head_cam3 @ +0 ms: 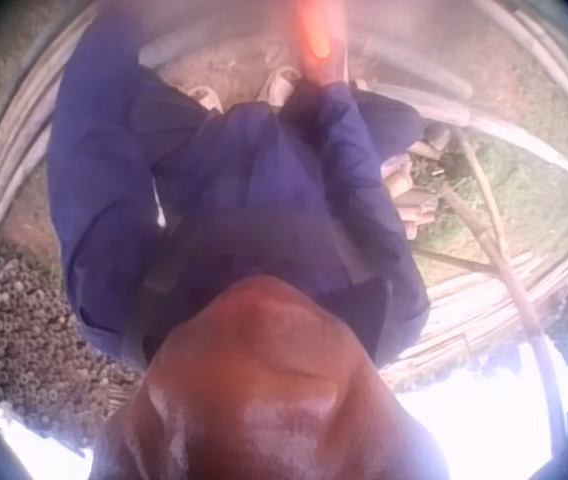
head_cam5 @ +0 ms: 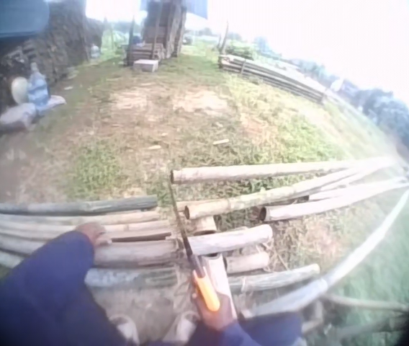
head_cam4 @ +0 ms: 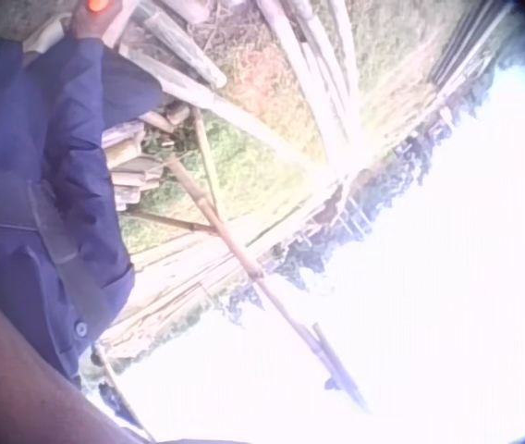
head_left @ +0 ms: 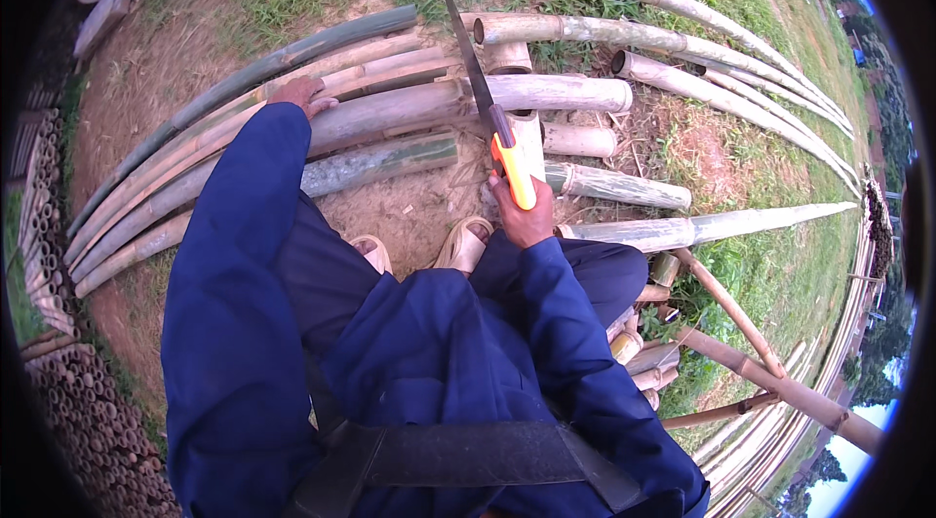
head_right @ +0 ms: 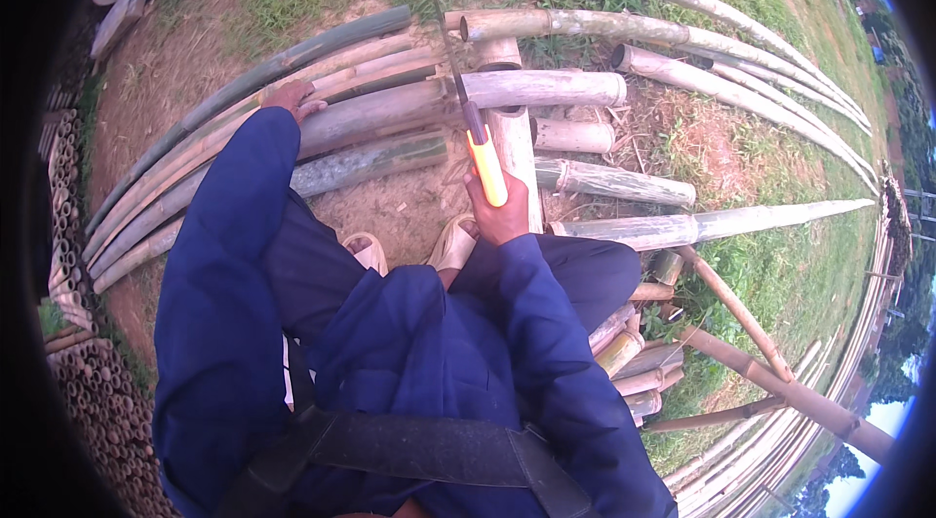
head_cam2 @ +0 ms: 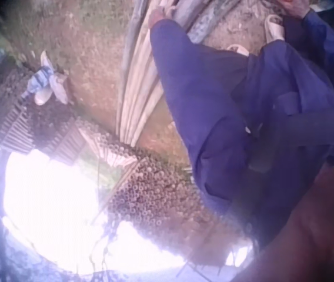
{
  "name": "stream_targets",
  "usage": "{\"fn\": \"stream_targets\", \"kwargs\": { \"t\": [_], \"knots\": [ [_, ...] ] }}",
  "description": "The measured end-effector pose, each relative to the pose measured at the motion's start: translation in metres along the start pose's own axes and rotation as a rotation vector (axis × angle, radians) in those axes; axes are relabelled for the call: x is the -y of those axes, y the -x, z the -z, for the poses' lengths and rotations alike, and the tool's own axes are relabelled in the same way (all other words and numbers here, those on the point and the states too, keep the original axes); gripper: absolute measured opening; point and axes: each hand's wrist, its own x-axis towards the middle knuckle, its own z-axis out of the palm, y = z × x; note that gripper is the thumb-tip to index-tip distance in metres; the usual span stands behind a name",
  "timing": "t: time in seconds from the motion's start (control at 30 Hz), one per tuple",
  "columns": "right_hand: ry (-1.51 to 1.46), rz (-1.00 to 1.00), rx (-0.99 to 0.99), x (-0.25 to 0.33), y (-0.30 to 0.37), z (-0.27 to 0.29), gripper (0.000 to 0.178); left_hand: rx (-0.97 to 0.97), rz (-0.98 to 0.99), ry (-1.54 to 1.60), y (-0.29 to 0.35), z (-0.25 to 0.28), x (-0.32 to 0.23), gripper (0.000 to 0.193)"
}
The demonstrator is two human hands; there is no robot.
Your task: The person uses a hand saw to cut bamboo poles into shorter sections. They repeatedly position a pole, saw through it, and then move the cut piece aside to continue with the next cut.
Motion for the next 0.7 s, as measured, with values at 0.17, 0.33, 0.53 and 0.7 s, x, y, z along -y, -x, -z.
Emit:
{"fn": "stream_targets", "kwargs": {
  "t": [0.17,0.33,0.53,0.7],
  "knots": [
    [-0.057,-0.046,0.004,0.003,-0.003,0.004,0.015,-0.004,0.111,0.054,0.002,-0.002,0.017,0.069],
    [-0.03,0.016,-0.024,0.002,-0.008,0.005,0.022,0.022,0.252,-0.111,0.04,0.024,0.024,0.074],
    [-0.083,-0.07,0.017,-0.001,-0.003,0.009,0.018,-0.135,0.147,-0.244,0.072,0.072,-0.009,0.074],
    [-0.026,-0.045,0.057,0.009,0.003,0.0,0.019,-0.131,0.143,-0.224,0.089,0.077,-0.004,0.073]
  ]
}}
